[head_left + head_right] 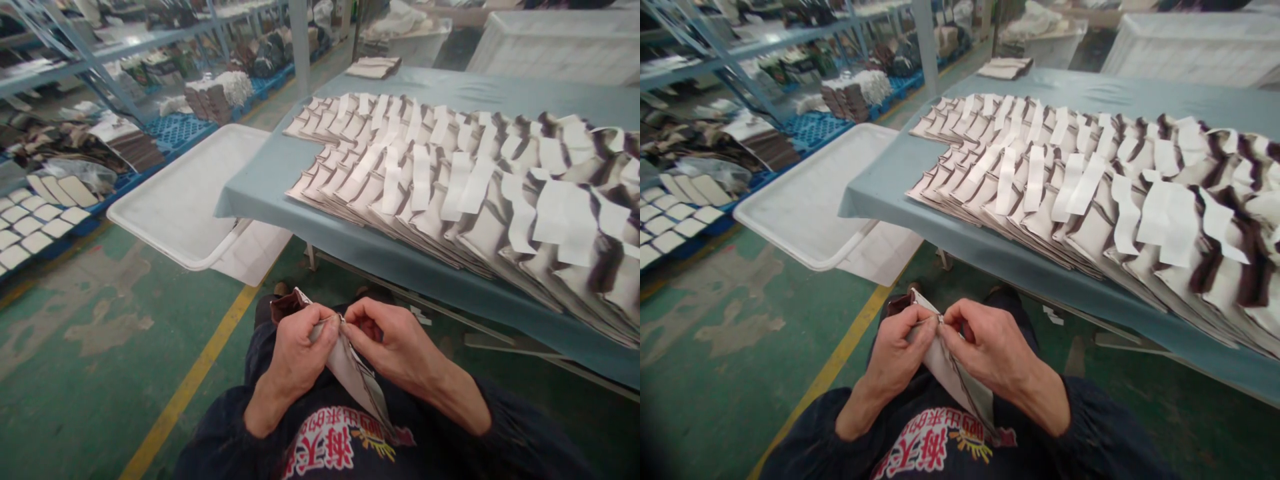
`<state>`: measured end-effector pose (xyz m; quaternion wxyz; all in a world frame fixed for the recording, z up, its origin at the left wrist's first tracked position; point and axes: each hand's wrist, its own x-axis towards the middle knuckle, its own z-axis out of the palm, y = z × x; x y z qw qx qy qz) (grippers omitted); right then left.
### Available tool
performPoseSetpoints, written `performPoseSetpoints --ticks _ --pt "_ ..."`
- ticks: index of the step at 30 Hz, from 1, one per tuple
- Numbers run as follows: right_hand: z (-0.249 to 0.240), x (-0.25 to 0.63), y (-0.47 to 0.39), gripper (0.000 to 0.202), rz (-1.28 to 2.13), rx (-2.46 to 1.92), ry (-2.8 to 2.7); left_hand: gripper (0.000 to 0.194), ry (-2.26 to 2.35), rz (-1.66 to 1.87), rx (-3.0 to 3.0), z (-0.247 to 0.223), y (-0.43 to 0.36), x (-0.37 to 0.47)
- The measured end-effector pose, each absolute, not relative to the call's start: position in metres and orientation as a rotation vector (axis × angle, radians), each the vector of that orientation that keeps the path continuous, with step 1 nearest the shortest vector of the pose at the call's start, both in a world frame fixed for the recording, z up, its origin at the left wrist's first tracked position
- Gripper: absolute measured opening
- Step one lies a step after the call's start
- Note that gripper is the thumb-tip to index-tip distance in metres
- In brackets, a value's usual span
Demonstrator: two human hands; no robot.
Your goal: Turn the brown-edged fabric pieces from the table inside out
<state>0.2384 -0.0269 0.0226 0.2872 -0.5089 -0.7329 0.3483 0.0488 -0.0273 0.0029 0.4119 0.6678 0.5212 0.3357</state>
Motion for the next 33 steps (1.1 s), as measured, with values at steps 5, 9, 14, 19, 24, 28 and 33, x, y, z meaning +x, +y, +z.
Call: performPoseSetpoints --ticks 5,9,14,19,24,28,33 --pt "0.024 0.242 -0.025 0.012 0.759 -1.344 -2.062 0.026 1.21 0.852 1.813 0.01 -0.03 0.048" --pt "0.028 0.246 -0.022 0.011 0.594 -1.325 -2.182 0.022 1.195 0.81 1.766 0.011 -0.03 0.047" --pt "0.031 0.249 -0.017 0.012 0.383 -1.248 -2.361 0.023 1.176 0.801 1.724 0.011 -0.029 0.051" --pt "0.028 0.251 -0.014 0.018 0.38 -1.269 -2.398 0.025 1.191 0.753 1.671 0.011 -0.03 0.051" --pt "0.021 0.256 -0.016 0.024 0.386 -1.233 -2.42 0.025 1.203 0.716 1.636 0.015 -0.03 0.052" --pt "0.019 0.254 -0.02 0.022 0.446 -1.289 -2.349 0.022 1.265 0.7 1.602 0.017 -0.03 0.056" --pt "0.021 0.254 -0.022 0.017 0.71 -1.374 -2.192 0.027 1.22 0.669 1.45 0.011 -0.032 0.057"
